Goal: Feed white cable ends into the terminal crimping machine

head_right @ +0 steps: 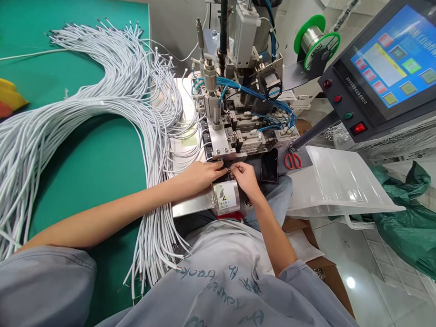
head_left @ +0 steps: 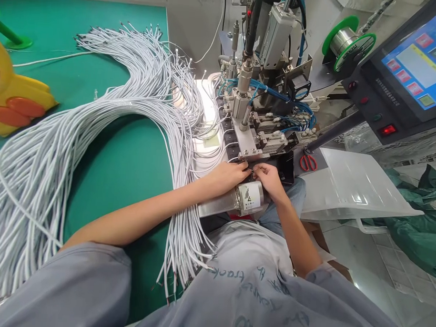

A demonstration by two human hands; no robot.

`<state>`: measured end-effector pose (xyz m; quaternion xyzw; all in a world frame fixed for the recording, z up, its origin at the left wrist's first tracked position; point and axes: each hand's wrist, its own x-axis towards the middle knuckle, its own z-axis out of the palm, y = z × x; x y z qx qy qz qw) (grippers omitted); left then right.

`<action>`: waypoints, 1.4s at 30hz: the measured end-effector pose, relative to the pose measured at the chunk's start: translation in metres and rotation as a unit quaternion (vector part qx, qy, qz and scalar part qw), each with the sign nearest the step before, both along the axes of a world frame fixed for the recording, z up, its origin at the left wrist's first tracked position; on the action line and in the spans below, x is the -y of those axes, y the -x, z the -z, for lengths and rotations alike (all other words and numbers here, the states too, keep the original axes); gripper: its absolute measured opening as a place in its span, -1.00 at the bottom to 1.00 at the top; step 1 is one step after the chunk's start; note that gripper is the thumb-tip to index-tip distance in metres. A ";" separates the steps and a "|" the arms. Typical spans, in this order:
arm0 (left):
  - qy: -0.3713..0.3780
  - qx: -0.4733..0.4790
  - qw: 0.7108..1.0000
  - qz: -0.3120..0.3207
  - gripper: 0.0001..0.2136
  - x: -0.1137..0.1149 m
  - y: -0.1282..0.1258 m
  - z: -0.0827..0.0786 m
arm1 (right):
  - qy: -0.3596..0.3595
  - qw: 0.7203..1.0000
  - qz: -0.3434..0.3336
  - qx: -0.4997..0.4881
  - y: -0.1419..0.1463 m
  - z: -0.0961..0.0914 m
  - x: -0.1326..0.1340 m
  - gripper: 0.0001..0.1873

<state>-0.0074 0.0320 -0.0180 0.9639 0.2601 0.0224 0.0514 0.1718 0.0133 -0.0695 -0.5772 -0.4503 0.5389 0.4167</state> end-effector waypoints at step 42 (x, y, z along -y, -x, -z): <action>0.160 0.068 0.985 -0.007 -0.77 0.035 -0.012 -0.031 | -0.084 0.936 -0.202 0.275 0.060 -0.036 0.112 -0.78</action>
